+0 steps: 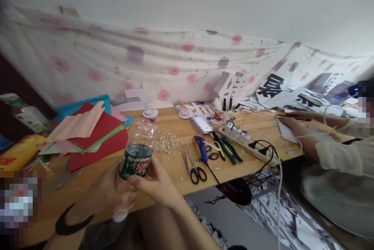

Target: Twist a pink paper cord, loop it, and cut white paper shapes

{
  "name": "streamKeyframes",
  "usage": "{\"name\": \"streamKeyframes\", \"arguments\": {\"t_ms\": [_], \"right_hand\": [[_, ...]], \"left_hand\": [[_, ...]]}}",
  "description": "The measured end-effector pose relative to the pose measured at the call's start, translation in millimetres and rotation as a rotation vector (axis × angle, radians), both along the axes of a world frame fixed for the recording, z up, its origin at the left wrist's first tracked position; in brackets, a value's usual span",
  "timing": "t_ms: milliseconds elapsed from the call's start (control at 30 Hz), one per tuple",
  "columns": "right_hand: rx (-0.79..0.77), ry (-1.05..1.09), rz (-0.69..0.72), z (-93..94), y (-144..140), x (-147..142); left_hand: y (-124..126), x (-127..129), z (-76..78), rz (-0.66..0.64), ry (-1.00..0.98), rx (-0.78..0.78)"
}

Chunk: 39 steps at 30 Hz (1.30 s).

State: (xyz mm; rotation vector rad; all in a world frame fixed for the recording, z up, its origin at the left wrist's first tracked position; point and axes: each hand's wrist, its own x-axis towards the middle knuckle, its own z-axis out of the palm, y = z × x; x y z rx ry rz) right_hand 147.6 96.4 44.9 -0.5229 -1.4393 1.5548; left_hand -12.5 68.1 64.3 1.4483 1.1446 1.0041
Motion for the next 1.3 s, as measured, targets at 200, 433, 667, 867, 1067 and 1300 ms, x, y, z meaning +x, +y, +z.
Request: {"name": "streamKeyframes", "arguments": {"t_ms": [200,433,667,867,1067,1300], "right_hand": [[-0.18,0.108,-0.044,0.5,9.1,-3.5],[-0.229,0.155,-0.214,-2.3,19.2,-6.3],[-0.228,0.127,-0.246,0.2,19.5,-2.4],[-0.24,0.131,-0.183,-5.7,18.7,2.6],[-0.298,0.125,-0.099,-6.5,20.9,-2.9],[-0.335,0.183,-0.067,3.5,27.2,-8.7]], "left_hand": [[0.5,-6.6,-7.0,0.25,0.347,0.283],[-19.0,-5.1,-30.5,0.267,0.014,-0.13],[-22.2,-4.3,-24.0,0.013,-0.004,-0.144],[-21.7,-3.5,-30.3,0.005,-0.177,-0.213],[-19.2,-6.6,-25.0,-0.038,-0.354,-0.29],[-20.4,-3.1,-30.1,-0.074,-0.355,-0.343]]}}
